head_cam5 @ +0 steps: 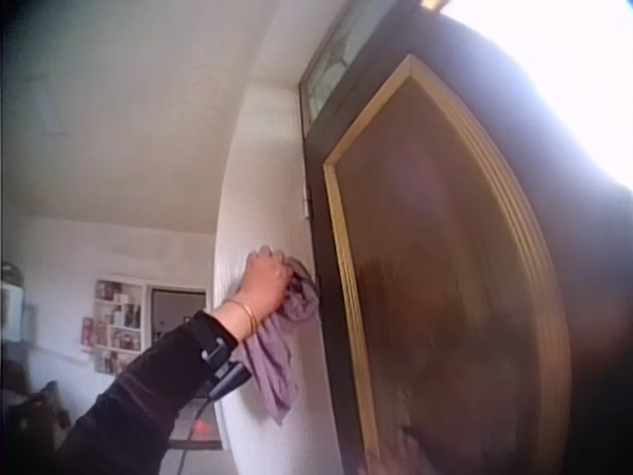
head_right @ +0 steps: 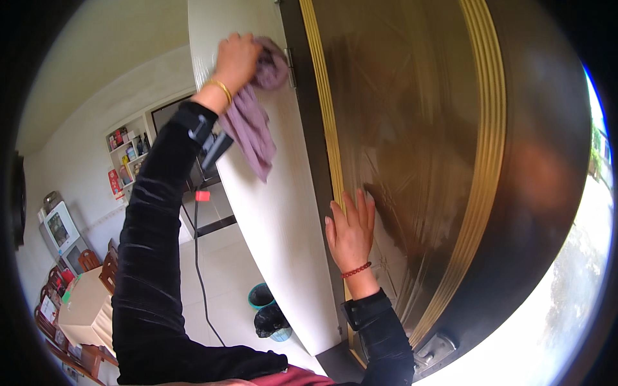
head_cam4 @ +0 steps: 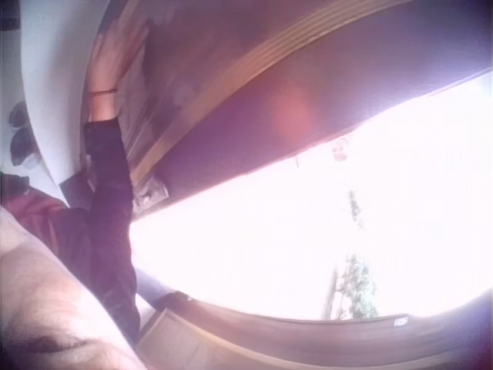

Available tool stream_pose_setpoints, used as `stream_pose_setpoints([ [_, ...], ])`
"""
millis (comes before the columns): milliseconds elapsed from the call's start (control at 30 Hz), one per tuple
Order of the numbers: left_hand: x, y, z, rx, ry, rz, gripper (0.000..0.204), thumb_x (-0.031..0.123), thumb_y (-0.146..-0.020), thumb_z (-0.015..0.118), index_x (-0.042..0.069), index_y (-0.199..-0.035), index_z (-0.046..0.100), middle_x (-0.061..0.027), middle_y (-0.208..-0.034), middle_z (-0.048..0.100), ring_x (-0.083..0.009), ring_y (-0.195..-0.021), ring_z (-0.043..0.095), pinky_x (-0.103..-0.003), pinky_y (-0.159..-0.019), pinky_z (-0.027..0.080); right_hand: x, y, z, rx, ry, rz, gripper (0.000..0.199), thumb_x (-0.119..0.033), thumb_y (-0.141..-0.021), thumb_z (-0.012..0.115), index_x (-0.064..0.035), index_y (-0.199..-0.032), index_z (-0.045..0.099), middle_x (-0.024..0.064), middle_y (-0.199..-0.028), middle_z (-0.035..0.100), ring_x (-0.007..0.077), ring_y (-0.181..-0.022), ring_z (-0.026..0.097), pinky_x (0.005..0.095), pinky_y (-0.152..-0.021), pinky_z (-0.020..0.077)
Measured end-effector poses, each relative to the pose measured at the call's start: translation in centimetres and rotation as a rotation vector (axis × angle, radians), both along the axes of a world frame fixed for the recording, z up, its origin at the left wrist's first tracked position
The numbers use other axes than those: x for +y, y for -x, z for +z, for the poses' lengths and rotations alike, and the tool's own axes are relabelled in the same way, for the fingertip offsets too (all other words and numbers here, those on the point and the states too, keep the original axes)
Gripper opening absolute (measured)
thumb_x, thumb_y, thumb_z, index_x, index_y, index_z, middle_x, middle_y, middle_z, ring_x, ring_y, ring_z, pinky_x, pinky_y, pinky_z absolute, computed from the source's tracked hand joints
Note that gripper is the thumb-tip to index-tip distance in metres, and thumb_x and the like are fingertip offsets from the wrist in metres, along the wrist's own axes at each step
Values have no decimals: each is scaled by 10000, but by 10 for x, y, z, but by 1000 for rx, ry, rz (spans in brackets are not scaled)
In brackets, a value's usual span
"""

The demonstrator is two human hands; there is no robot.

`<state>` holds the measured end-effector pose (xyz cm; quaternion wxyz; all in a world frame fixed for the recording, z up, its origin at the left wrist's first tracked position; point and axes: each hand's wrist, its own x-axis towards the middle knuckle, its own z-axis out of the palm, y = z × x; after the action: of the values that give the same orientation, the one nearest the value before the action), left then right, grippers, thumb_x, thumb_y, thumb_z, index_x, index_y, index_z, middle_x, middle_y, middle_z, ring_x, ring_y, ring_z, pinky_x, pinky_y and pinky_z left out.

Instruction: The person wipes a wooden door with a cloth, then cleans the adjacent wall and a wall-mounted vent. The person uses a cloth to wipe the surfaces in a systematic manner.

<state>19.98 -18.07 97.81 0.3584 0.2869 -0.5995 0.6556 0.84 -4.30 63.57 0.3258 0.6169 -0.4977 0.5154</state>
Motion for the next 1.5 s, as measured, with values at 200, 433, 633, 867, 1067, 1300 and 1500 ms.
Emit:
stream_pose_setpoints([
  [200, 4, -14, 80, 273, 160, 99, 126, 177, -766, 635, 112, -834, 718, -72, -932, 630, -259, -918, 572, -381, -756, 463, -19, -14, 16, -12, 61, 50, 319, -130, -804, 687, -65, -1115, 647, 141, -1278, 543, 378, -1326, 378, 604, -1101, 237],
  [433, -30, -35, 168, 505, 291, 9, 160, 171, -815, 597, 95, -881, 720, -77, -993, 633, -267, -1000, 562, -383, -825, 469, -59, -34, 60, 12, 78, 44, 356, -120, -768, 713, -77, -1116, 649, 125, -1282, 547, 384, -1302, 407, 626, -1091, 226],
  [633, -56, -30, 249, 546, 503, -202, 329, 270, -867, 523, 104, -1112, 667, -81, -1243, 552, -286, -1202, 462, -600, -1019, 328, -102, -52, 90, 45, 102, 163, 311, -124, -772, 717, -68, -1072, 657, 132, -1234, 577, 382, -1284, 442, 610, -1062, 272],
  [867, -96, -3, 254, 419, 181, -57, 413, 401, -821, 547, 276, -1205, 636, -31, -1350, 537, -237, -1286, 427, -570, -1059, 314, -140, -65, 96, 57, 140, 161, 291, -165, -811, 697, -88, -1091, 668, 118, -1209, 597, 359, -1274, 462, 598, -1066, 272],
  [1067, -106, 6, 258, 7, 126, -39, 235, 304, -782, 576, 221, -950, 718, -18, -1135, 662, -226, -1170, 538, -408, -921, 469, -148, -83, 94, 40, 87, 335, 275, -141, -831, 657, -90, -1100, 680, 111, -1196, 618, 380, -1280, 457, 571, -1107, 224],
  [1300, -108, 5, 169, -187, 47, -358, 218, 203, -755, 573, 91, -835, 743, -140, -896, 703, -334, -864, 668, -431, -766, 538, -140, -70, 99, 35, 193, 128, 301, -140, -821, 665, -70, -1113, 673, 138, -1229, 593, 370, -1308, 419, 559, -1120, 228],
  [1500, -91, 3, 49, -351, -116, -305, 299, 122, -644, 620, 12, -907, 711, -133, -1071, 642, -309, -1140, 529, -379, -998, 426, -146, -50, 119, 12, 179, 110, 361, -130, -829, 645, -52, -1181, 630, 160, -1336, 519, 377, -1353, 350, 511, -1138, 216],
])
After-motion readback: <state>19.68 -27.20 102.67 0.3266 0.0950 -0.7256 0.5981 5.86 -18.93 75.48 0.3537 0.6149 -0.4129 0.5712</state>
